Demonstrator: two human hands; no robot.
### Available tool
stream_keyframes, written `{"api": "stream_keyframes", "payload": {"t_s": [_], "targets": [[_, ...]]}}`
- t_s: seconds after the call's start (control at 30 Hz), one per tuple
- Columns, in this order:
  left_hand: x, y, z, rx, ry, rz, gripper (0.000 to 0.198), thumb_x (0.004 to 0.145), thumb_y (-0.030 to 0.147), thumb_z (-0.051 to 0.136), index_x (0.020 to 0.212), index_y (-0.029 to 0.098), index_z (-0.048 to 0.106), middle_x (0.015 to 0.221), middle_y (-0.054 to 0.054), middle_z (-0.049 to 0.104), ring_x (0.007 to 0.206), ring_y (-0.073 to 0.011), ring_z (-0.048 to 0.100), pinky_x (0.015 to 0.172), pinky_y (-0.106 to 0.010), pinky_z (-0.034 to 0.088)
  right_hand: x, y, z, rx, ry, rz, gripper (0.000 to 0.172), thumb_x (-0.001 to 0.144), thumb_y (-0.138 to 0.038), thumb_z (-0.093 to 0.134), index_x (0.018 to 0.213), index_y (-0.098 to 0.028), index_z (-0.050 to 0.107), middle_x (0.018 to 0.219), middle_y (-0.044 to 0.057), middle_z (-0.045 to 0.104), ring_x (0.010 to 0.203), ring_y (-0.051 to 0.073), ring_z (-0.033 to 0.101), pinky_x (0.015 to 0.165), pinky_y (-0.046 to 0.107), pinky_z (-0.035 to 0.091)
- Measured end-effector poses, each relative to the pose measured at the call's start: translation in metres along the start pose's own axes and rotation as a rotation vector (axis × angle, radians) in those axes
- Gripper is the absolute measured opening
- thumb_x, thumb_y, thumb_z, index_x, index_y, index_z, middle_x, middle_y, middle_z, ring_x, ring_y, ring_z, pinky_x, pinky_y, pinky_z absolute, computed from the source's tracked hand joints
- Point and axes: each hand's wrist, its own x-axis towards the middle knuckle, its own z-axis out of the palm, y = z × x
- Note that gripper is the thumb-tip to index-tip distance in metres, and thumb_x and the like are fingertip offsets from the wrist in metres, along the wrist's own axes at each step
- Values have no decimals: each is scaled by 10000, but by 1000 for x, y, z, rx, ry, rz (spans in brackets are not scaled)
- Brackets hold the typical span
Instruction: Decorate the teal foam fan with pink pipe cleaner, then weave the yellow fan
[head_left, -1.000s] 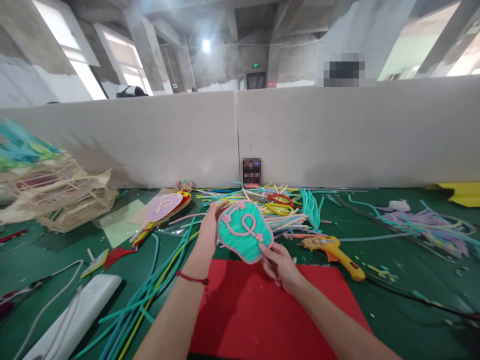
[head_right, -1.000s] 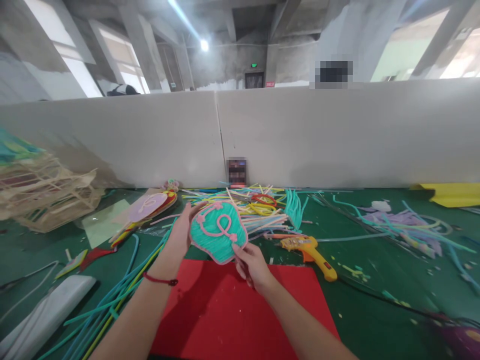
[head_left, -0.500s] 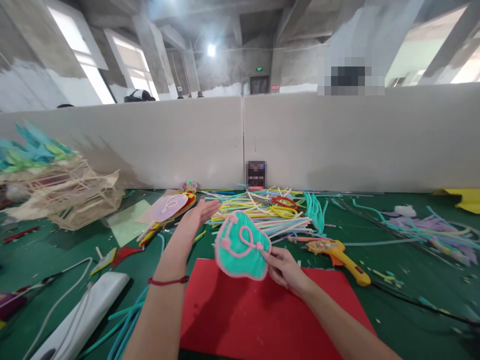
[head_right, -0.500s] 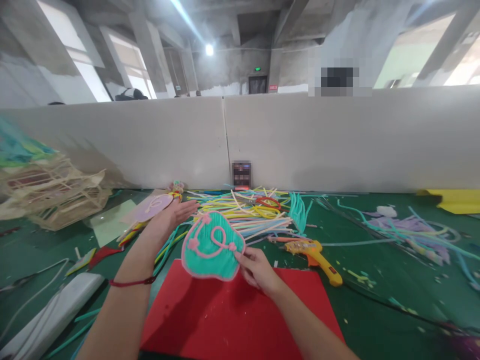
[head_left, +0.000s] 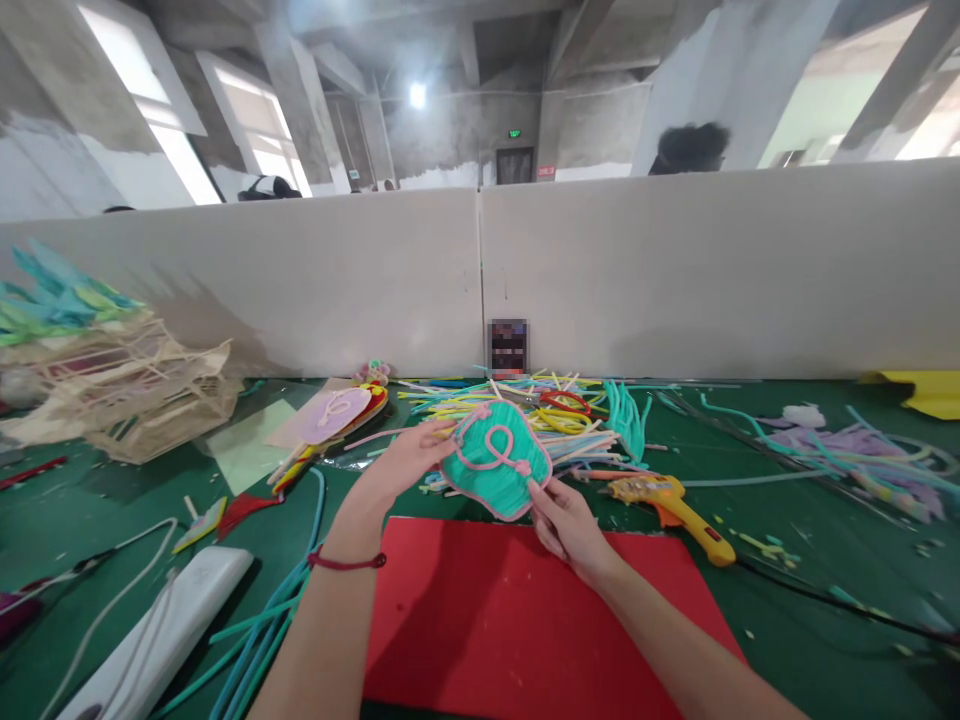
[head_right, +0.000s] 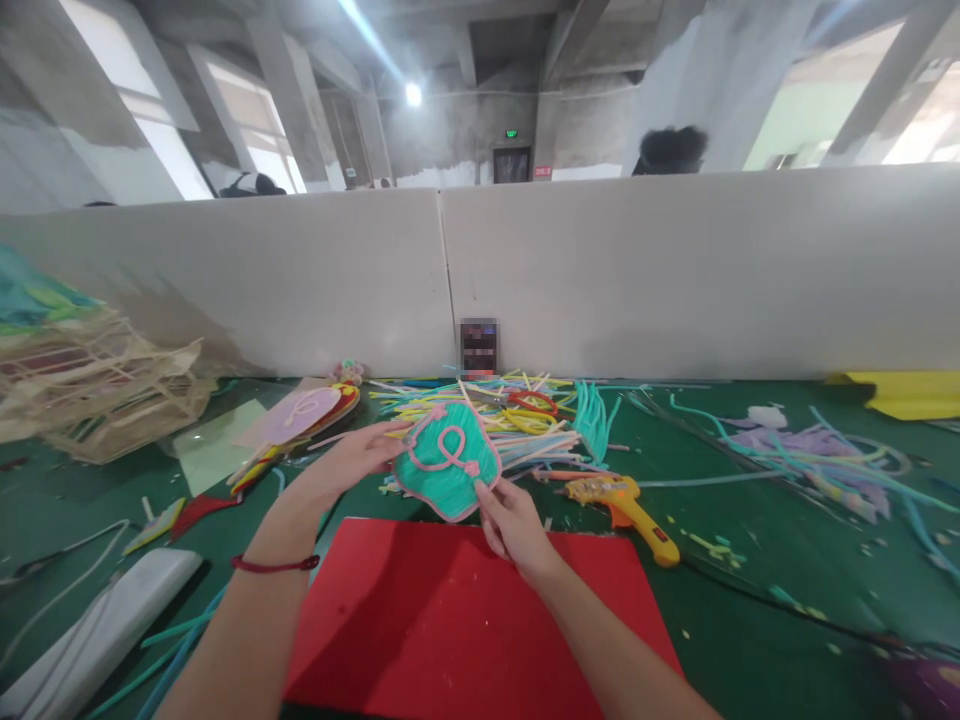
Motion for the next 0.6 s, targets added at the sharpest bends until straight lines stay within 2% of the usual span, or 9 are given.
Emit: {"api": "stream_keyframes", "payload": {"t_s": [0.07,0.13,0.23,0.33,0.43,0.6], "targets": [[2,-1,1,32,-24,48,426,562,221,784,975,158,703,836,-86,725,729,-221,657,600,-268,496,-1,0,2,21,-24,45,476,749,-630,557,615,-193,426,347,-124,295,237,19,215,270,167,105],[6,-2,-1,13,49,112,420,532,214,790,941,156,712,753,-61,713,647,-188,632,541,-234,462,-2,-1,4,47,-79,103,513,767,-665,496,592,-188,426,367,-96,360,248,23,225,274,175,124],[11,-4,-8,-68,151,160,430,495,200,804,912,154,712,664,-27,687,604,-159,605,534,-210,432,-5,-5,5,90,-210,172,427,784,-576,555,732,-153,532,508,-36,550,277,6,218,293,175,112],[14,-7,-6,-163,184,162,411,519,252,808,902,156,694,668,-17,686,629,-154,613,554,-207,436,-7,-8,6,95,-277,172,351,787,-496,605,830,-151,559,531,-44,563,298,-4,193,316,170,91],[15,-13,12,-306,179,150,350,603,365,762,878,167,673,755,-14,699,630,-137,616,547,-210,459,-7,-8,7,86,-227,123,350,795,-506,591,858,-163,561,517,-57,548,304,-2,193,325,167,99],[11,-25,63,-494,53,112,363,637,405,737,905,175,652,821,-39,714,652,-156,650,606,-261,527,-4,-8,7,97,-146,71,363,782,-529,594,867,-177,561,517,-56,555,304,0,203,325,162,115]]}}
